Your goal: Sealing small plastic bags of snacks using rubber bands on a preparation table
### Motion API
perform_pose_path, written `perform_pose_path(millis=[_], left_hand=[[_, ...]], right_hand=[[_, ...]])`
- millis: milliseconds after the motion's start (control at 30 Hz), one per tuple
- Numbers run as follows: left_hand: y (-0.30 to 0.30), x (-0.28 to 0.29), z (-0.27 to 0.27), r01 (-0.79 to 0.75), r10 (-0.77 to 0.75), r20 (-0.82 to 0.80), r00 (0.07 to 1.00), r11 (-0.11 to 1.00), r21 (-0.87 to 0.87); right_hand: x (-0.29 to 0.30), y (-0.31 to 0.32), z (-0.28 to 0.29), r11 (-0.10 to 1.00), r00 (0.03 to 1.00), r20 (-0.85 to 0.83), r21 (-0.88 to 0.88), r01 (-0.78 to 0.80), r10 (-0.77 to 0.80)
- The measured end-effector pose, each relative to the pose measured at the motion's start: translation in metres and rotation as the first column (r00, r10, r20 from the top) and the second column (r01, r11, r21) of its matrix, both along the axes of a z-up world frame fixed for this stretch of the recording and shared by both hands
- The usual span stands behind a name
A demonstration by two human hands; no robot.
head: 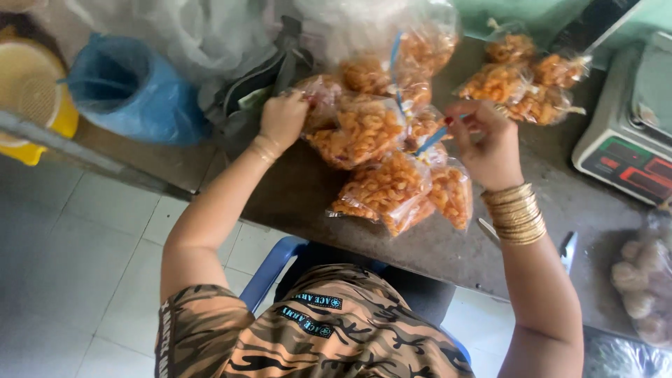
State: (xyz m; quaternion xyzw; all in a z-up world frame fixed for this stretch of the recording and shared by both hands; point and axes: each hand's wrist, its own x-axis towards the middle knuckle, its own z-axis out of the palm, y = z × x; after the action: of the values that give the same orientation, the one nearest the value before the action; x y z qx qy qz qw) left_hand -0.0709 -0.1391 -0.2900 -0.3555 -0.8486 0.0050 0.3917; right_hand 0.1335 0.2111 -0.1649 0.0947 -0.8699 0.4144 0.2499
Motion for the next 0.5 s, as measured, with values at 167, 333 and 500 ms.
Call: perform_pose_path(millis=[167,333,500], left_hand=[[0.003,0.032,0.068,0.029,-0.049,0.185,0.981,0.994,0.106],[0.088,0.133,0.166,0.342,-0.576,0.526,0.625,0.809,0.478],[0.155,0.15,0.175,0.52,-0.628,0.659,0.414,0.757,0.395]], right_hand=[[0.041,-0.034,-0.007,0.997,0.998,0.007,-0.032,0.065,-0.064],[0.063,-0.083,0.018,0.986,0.997,0.042,-0.149,0.072,-0.067],[0.072,-0.042,-0.008,0.87,0.978,-0.202,-0.49,-0.058,-0.049]])
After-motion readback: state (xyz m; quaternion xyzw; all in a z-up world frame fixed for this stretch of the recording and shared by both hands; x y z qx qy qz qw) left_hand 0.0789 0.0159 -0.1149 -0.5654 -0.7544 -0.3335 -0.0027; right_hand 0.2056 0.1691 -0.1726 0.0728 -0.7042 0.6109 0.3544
